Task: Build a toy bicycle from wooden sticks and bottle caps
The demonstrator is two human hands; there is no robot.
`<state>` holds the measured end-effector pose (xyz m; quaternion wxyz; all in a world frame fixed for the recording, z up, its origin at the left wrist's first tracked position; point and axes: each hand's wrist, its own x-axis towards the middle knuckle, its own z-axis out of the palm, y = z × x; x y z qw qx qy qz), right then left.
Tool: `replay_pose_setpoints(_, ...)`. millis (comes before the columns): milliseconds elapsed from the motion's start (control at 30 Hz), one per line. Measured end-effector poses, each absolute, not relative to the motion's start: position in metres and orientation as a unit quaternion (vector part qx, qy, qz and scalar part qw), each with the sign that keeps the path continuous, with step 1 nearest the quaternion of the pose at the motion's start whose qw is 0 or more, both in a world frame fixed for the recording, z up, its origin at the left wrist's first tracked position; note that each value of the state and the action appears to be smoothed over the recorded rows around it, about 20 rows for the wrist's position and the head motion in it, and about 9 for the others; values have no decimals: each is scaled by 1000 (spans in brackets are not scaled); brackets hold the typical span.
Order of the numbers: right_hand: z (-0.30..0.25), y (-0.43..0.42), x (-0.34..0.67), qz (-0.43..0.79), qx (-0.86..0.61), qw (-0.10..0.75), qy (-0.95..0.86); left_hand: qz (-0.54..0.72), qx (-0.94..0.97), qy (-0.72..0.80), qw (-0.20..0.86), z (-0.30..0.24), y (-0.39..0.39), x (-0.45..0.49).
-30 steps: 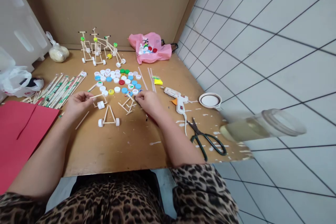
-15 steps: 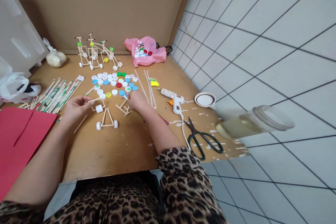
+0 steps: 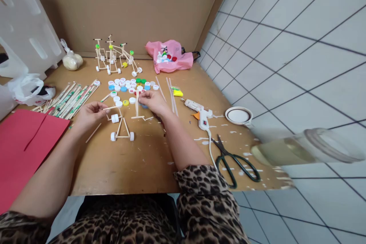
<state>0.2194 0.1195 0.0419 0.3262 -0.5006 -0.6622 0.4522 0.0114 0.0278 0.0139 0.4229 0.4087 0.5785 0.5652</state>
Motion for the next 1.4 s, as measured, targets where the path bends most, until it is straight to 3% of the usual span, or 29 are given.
replay_pose_setpoints(100, 40, 119, 203, 591, -394, 394, -583, 555, 417, 577, 431, 14, 28, 12)
replay_pose_setpoints(200, 37, 112, 183, 626, -342, 392, -581, 541, 436, 579, 427, 13, 29, 12)
replay_pose_setpoints(700, 21, 103, 171, 490, -340, 387, -703, 528, 468, 573, 418, 14, 29, 16)
replay_pose_setpoints(1400, 20, 104, 174, 476, -352, 367, -717, 522, 478, 574, 412, 11, 31, 18)
